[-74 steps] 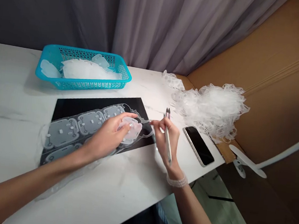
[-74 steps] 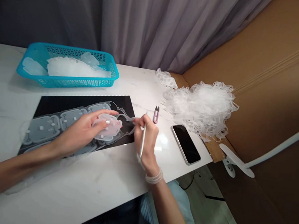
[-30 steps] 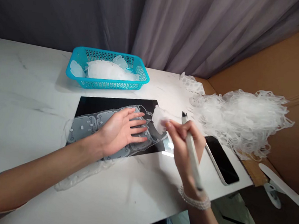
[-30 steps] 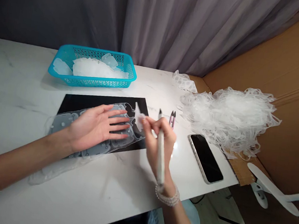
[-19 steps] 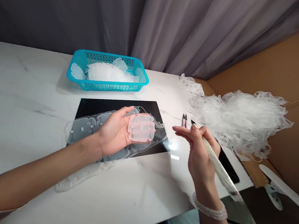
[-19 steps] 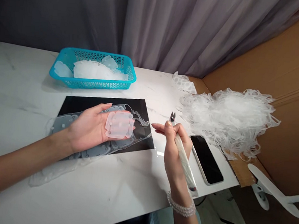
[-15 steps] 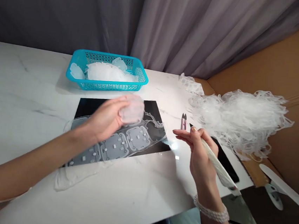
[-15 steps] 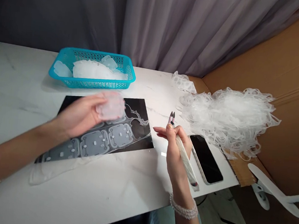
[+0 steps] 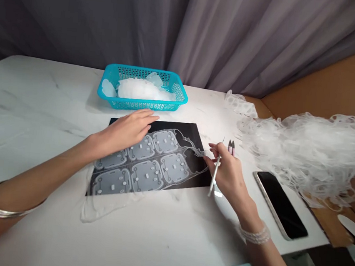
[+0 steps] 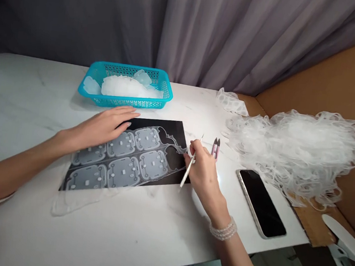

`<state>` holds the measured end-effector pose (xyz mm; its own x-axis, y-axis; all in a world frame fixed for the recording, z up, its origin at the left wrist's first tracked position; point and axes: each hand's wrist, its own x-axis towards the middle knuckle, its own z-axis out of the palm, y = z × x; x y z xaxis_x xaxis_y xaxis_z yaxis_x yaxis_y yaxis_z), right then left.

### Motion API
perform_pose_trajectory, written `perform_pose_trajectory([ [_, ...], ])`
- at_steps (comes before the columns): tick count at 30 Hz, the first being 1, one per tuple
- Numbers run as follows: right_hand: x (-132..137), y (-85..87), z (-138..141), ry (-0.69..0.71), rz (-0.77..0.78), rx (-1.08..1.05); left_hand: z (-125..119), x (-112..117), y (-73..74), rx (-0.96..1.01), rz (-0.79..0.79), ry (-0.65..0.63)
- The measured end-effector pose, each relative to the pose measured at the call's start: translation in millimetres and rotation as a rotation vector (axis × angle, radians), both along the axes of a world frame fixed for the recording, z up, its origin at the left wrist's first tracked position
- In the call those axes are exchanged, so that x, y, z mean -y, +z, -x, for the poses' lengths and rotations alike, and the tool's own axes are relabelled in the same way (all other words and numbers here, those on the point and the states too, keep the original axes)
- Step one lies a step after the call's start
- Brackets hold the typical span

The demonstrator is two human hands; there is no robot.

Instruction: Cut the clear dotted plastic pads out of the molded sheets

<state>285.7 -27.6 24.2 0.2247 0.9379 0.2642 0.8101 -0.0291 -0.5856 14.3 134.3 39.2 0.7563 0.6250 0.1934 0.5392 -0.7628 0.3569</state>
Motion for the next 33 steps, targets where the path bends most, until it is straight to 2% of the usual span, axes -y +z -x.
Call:
perform_pose_trajectory([
  [5, -22, -10.4, -6, 0.085, 0.007, 0.193, 18, 10, -8.9, 0.061, 0.226, 0.084],
  [14, -50, -11.4, -27, 0.101, -0.007, 0.278, 17, 7, -6.8, -0.055, 0.289, 0.163],
  [19, -78, -6.3, -39, 0.023, 0.029, 0.135, 14, 7, -7.2, -0.066, 0.252, 0.237],
  [23, -78, 10.1, -40, -0.072, 0.076, -0.114, 12, 16, -5.2, -0.068, 0.177, 0.264],
  [26, -62, 22.9, -34, -0.145, -0.018, -0.18, 7, 35, -4.2, -0.069, 0.055, 0.171],
  [29, -39, 31.1, -19, -0.172, -0.13, -0.25, -1, 65, -8.0, -0.051, 0.011, -0.03],
  [31, -23, 32.9, -4, -0.162, -0.154, -0.339, -5, 87, -14.4, -0.028, 0.005, -0.143],
  [33, -6, 30.8, 15, -0.16, -0.126, -0.367, -7, 104, -23.0, -0.024, -0.027, -0.206],
])
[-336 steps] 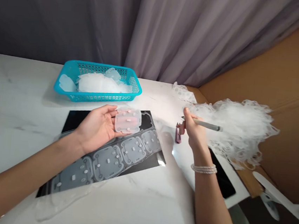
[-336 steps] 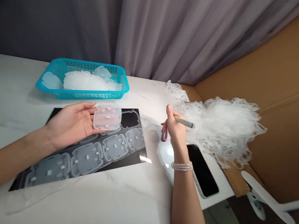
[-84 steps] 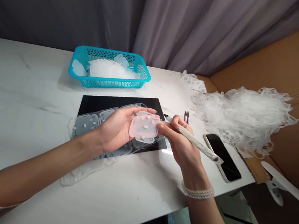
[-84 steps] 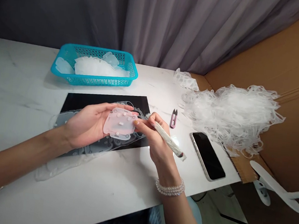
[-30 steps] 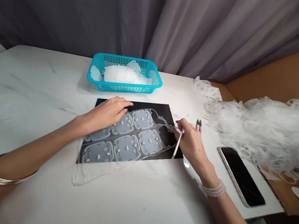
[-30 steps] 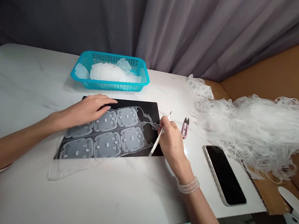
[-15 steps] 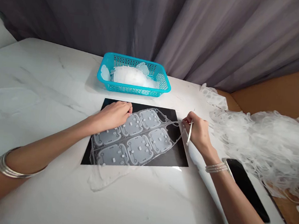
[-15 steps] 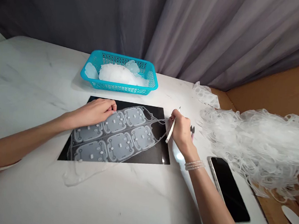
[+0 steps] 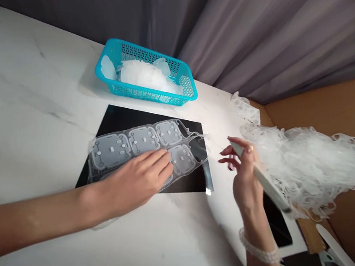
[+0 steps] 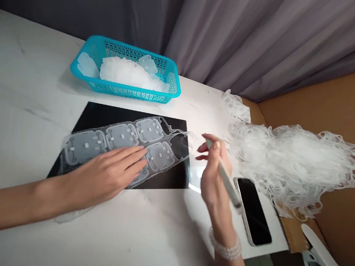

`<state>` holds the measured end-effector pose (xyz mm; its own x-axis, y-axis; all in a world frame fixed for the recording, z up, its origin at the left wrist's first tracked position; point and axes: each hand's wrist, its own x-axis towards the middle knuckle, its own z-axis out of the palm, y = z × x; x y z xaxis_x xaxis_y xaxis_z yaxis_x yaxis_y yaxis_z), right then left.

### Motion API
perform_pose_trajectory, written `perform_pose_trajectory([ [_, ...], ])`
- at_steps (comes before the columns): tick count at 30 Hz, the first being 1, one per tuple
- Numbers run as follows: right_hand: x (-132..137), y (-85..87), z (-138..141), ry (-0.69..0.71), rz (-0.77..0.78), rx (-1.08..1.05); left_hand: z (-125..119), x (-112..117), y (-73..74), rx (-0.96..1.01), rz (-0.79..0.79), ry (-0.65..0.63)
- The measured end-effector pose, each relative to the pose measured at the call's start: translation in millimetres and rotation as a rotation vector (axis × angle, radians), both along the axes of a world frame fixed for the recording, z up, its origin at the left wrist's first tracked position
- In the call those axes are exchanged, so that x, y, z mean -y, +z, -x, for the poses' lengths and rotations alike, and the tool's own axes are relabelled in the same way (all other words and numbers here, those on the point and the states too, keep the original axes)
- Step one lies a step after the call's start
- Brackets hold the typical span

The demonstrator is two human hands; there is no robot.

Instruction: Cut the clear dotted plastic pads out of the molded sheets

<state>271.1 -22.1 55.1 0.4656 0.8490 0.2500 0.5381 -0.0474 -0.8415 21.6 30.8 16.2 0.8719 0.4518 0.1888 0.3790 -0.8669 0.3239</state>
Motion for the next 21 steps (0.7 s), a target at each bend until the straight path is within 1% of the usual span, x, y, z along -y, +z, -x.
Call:
perform_pose_trajectory([
  [2, 17, -5.9, 19, 0.001, 0.047, 0.051, -1, 10, -8.6, 0.001, -0.021, -0.024],
  [4, 33, -14.5, 38, 0.012, 0.066, 0.095, -1, 14, -15.0, 0.016, -0.003, -0.019],
  [6, 43, -23.3, 54, 0.038, 0.063, 0.079, -1, 14, -18.3, 0.035, 0.028, -0.004],
  [8, 48, -29.3, 65, 0.066, 0.062, 0.026, -1, 14, -19.2, 0.044, 0.042, 0.004],
  [11, 45, -30.2, 73, 0.153, 0.113, 0.028, -2, 16, -19.0, 0.049, 0.064, 0.015],
  [14, 39, -26.2, 76, 0.252, 0.148, 0.141, -2, 20, -19.1, 0.046, 0.079, 0.041],
  [18, 40, -24.3, 78, 0.293, 0.109, 0.254, -1, 24, -19.5, 0.031, 0.072, 0.026],
  [21, 43, -23.8, 81, 0.304, 0.101, 0.305, 1, 24, -20.5, 0.077, 0.12, 0.014],
])
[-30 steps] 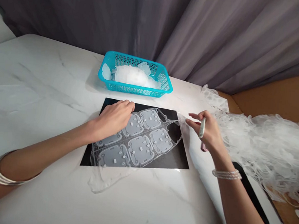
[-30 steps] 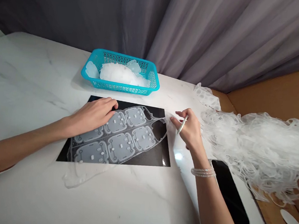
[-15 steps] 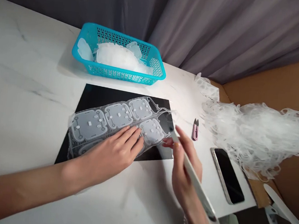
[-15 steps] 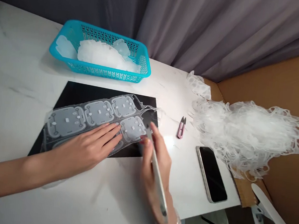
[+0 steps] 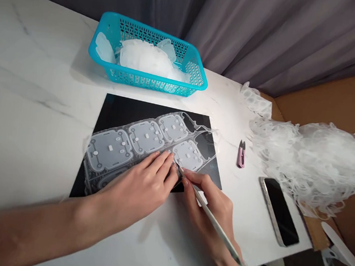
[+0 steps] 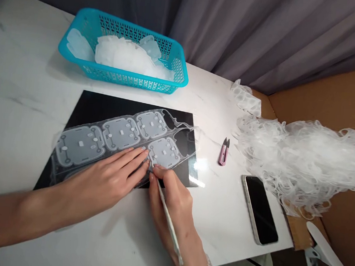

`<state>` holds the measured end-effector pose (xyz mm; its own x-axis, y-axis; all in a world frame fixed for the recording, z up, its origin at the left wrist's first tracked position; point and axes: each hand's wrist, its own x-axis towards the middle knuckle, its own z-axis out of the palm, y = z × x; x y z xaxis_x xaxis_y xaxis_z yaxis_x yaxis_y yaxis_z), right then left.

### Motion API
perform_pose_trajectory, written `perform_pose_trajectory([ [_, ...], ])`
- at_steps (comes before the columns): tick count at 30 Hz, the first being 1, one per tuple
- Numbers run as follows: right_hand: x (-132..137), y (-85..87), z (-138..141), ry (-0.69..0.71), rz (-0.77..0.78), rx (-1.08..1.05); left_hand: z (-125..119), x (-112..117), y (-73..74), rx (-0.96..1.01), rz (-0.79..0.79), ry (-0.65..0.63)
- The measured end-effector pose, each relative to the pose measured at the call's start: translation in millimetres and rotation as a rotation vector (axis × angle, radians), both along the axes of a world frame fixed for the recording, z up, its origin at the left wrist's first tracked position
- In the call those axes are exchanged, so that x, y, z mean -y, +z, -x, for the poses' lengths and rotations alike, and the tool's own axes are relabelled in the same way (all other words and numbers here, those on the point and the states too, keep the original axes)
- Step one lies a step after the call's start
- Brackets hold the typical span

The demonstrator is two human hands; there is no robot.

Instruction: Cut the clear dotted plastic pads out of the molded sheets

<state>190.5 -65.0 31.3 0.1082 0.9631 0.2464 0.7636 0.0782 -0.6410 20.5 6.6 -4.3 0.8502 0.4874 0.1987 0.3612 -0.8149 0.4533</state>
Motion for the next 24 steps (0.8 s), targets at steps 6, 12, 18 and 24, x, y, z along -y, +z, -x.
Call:
perform_pose_trajectory([
  [6, -5, 3.1, 4, 0.023, 0.007, 0.065, 1, 1, -0.6, 0.052, -0.003, 0.012],
  [12, -6, -0.9, 5, 0.056, -0.078, 0.169, 0, -1, 8.8, -0.176, -0.444, -0.034],
  [18, -10, 0.0, 9, 0.084, -0.097, 0.247, 1, -2, 10.2, -0.217, -0.551, -0.034],
  [24, 6, 8.9, 8, 0.17, 0.036, 0.319, 1, -4, 8.3, -0.213, -0.578, -0.029],
])
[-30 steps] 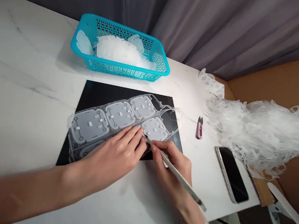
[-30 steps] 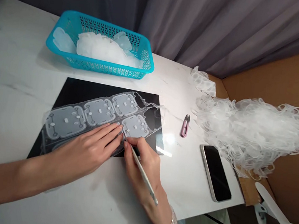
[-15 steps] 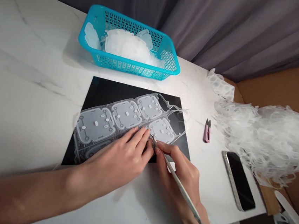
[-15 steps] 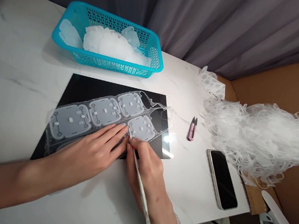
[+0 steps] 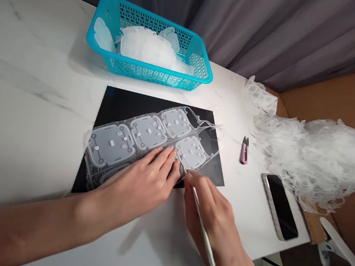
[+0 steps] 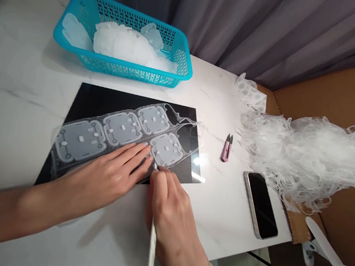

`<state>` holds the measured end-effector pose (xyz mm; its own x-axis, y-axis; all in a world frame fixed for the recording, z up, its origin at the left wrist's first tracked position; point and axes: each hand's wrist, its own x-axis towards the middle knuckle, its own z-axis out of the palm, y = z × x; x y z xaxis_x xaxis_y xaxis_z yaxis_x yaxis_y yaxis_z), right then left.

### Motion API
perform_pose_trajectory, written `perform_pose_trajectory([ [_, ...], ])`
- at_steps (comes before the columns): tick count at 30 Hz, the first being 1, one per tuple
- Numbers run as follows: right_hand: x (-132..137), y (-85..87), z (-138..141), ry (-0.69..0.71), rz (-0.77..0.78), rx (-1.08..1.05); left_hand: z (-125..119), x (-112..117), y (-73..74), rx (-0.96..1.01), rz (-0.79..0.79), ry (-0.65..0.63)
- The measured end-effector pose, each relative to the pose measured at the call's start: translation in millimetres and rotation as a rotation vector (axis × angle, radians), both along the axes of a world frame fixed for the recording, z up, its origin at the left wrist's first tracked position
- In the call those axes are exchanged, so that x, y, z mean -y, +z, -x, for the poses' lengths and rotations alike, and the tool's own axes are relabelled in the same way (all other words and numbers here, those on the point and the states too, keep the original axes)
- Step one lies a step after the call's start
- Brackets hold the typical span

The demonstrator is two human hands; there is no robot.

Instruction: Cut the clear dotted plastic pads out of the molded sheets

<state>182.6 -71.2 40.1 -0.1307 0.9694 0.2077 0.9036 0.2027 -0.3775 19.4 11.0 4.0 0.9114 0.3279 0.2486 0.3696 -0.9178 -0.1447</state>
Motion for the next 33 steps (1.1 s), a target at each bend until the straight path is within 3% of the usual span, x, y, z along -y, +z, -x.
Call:
perform_pose_trajectory([
  [7, -3, -1.4, -9, 0.184, -0.058, 0.115, 1, -1, 1.3, -0.012, -0.008, -0.023],
  [13, -28, -14.6, -14, 0.118, -0.127, 0.159, 2, -3, -3.4, 0.034, -0.025, -0.045],
  [20, -32, -16.8, -5, 0.203, -0.076, 0.262, 5, -6, -13.5, 0.098, -0.08, -0.084],
  [22, -30, -15.0, -11, 0.168, -0.084, 0.084, 5, -6, -15.6, 0.1, -0.069, -0.087],
  [24, -28, -11.7, -29, 0.021, -0.116, -0.192, 6, -4, -17.3, 0.09, -0.05, -0.081],
  [29, -18, -0.9, -122, -0.611, -0.286, -0.869, 7, -1, -21.1, 0.084, 0.016, -0.035],
  [31, -12, 2.5, -150, -0.696, -0.303, -1.103, 6, -3, -16.9, 0.104, 0.084, -0.023],
  [33, -7, 5.7, -153, -0.679, -0.295, -1.216, 3, -9, -4.9, 0.15, 0.236, -0.012],
])
